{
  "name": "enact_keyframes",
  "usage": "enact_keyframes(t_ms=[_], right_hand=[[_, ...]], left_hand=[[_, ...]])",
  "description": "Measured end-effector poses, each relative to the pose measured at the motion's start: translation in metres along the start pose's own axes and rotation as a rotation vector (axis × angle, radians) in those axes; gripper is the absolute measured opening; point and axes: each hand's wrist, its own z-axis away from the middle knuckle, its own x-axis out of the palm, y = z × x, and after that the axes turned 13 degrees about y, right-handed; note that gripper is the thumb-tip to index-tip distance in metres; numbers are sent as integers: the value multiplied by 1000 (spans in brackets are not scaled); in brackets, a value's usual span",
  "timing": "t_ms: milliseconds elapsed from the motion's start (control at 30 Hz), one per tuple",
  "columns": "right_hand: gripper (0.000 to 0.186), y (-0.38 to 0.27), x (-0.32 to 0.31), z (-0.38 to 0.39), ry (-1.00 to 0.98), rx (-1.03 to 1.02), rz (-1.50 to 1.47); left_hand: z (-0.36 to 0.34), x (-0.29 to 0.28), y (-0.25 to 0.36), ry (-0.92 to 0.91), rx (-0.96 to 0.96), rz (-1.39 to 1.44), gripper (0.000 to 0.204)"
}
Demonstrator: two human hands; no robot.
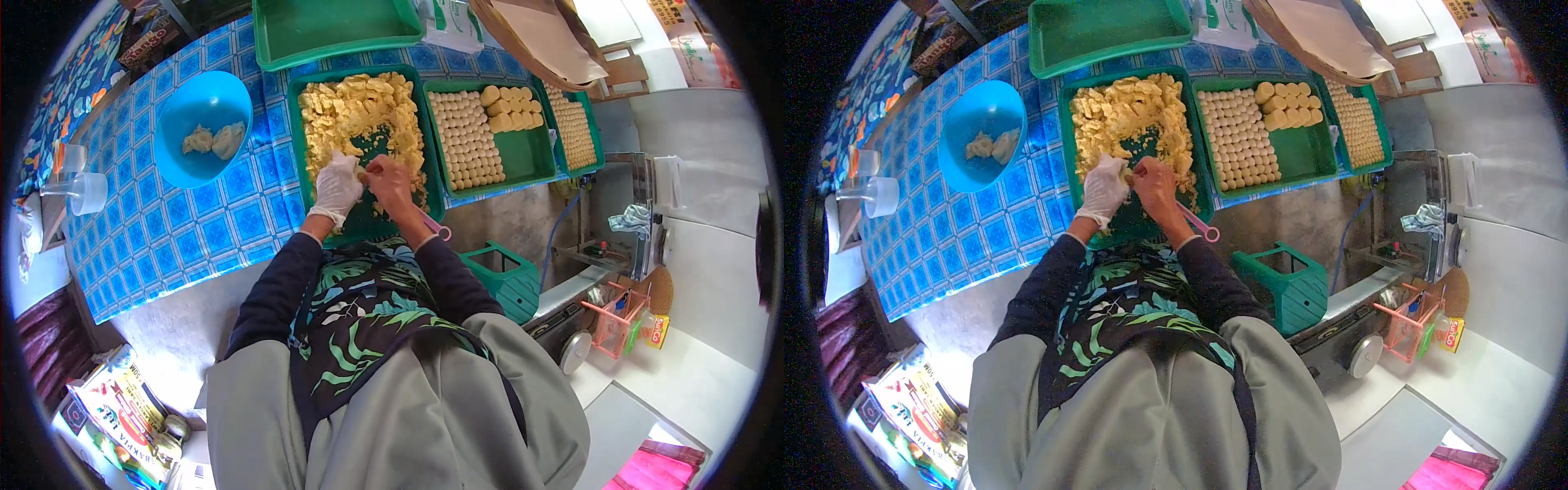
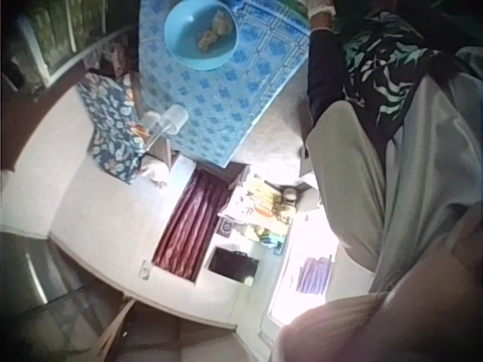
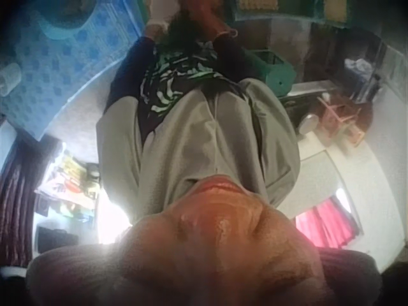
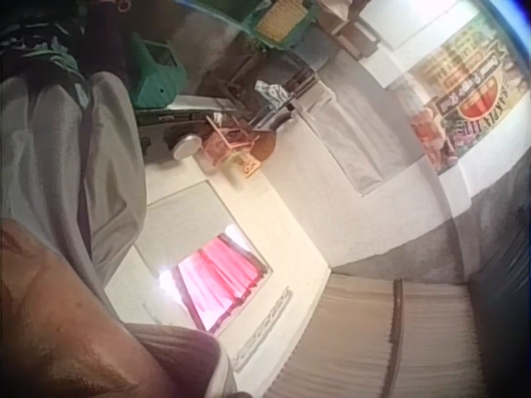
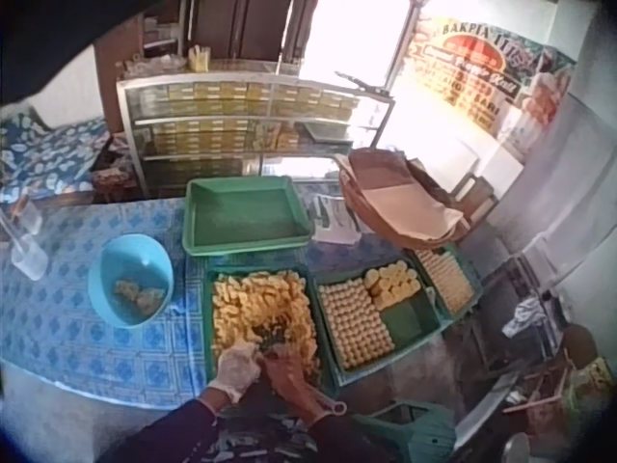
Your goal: The person prepares dough by portioning filling from a tray and wrapping it in dough rounds by hand, then placing the finished pieces into a separate tray.
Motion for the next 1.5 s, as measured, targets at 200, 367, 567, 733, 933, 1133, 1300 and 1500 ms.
enact_keyframes(t_ms=[200, 367, 567, 733, 933, 1133, 1300, 1500], right_hand=[[26, -15, 7, -9, -93, 121, 150], [28, -21, 9, -8, -89, 50, 275], [30, -23, -16, -3, -159, 186, -173], [39, -22, -10, -7, -231, -649, 203], [40, -23, -34, -8, 74, -201, -129], [43, 57, -176, -73, 659, 84, 174], [53, 152, -220, -110, 602, 193, 402], [54, 150, -192, -126, 607, 482, -215]], left_hand=[[15, 2, 1, 155, 6, 65, 18], [22, 1, 0, 220, 42, 112, 30], [37, -35, 12, 197, -131, 112, 36], [52, -39, 12, 154, -113, 33, 31], [38, -30, 13, 87, -105, 29, 30], [36, -17, 8, 88, -71, -18, 32], [32, -14, 14, 56, -89, -25, 33], [38, -16, 9, 102, -122, -31, 36]])
